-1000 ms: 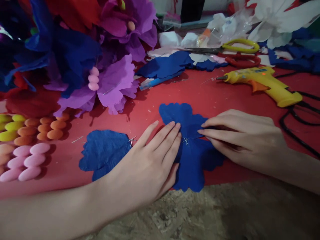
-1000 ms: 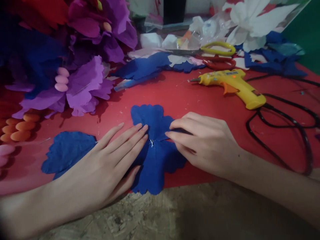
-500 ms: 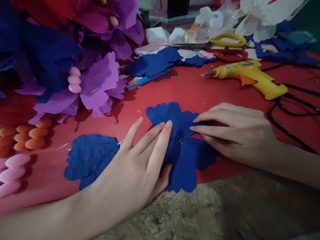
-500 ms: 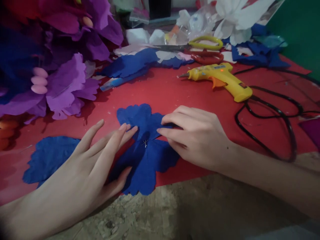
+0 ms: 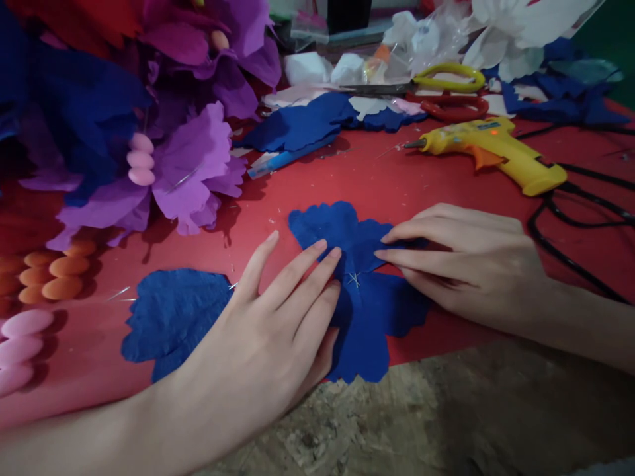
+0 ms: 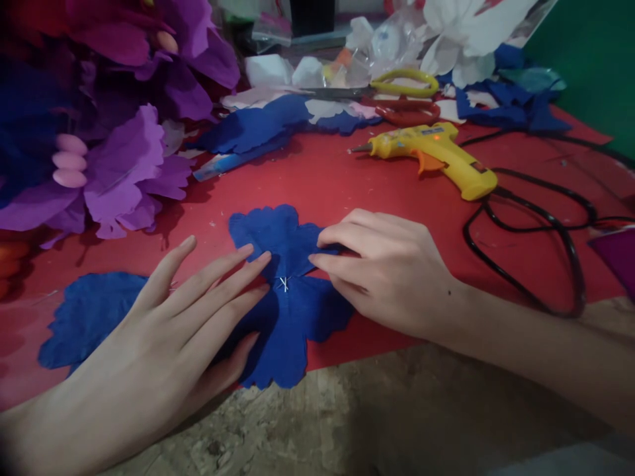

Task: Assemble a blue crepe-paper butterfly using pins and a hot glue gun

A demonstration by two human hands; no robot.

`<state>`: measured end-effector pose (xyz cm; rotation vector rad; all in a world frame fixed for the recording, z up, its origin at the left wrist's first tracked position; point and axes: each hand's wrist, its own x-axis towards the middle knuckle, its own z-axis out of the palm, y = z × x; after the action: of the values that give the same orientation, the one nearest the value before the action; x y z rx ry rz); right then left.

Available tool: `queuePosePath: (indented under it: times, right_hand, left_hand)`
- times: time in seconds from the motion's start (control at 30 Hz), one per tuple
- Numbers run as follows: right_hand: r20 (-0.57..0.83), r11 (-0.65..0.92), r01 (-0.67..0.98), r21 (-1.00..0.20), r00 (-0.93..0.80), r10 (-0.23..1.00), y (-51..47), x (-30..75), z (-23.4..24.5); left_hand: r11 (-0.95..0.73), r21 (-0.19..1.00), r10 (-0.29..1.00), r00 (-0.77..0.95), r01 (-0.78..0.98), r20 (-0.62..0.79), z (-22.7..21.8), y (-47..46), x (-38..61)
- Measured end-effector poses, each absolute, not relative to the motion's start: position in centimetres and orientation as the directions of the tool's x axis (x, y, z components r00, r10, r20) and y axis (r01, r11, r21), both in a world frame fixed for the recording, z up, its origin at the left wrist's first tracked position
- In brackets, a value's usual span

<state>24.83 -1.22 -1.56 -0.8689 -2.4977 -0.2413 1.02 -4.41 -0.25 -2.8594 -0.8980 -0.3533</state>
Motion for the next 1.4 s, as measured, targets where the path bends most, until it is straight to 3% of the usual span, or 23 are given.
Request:
queuePosePath:
  times: [0.47, 0.83, 1.4]
  right_hand:
    - [0.516, 0.787, 0.617, -0.005, -0.672, 0.53, -1.4, 24.8, -1.8]
    - [0.47, 0.786, 0.618, 0.024, -0.701, 0.536, -1.5, 25.1, -1.4]
    - [0.415, 0.786, 0.617, 0.048, -0.728, 0.546, -1.7, 25.2, -1.2]
  left_hand:
    - [-0.809, 0.049, 0.578, 0.778, 0.586, 0.247, -0.4, -4.3, 1.0]
    - [-0.924, 0.119, 0.377, 0.919, 0.365, 0.114, -0.7, -2.0, 0.0]
    - [-0.924, 0.136, 0.371, 0.925, 0.359, 0.085, -1.1, -1.9, 0.0]
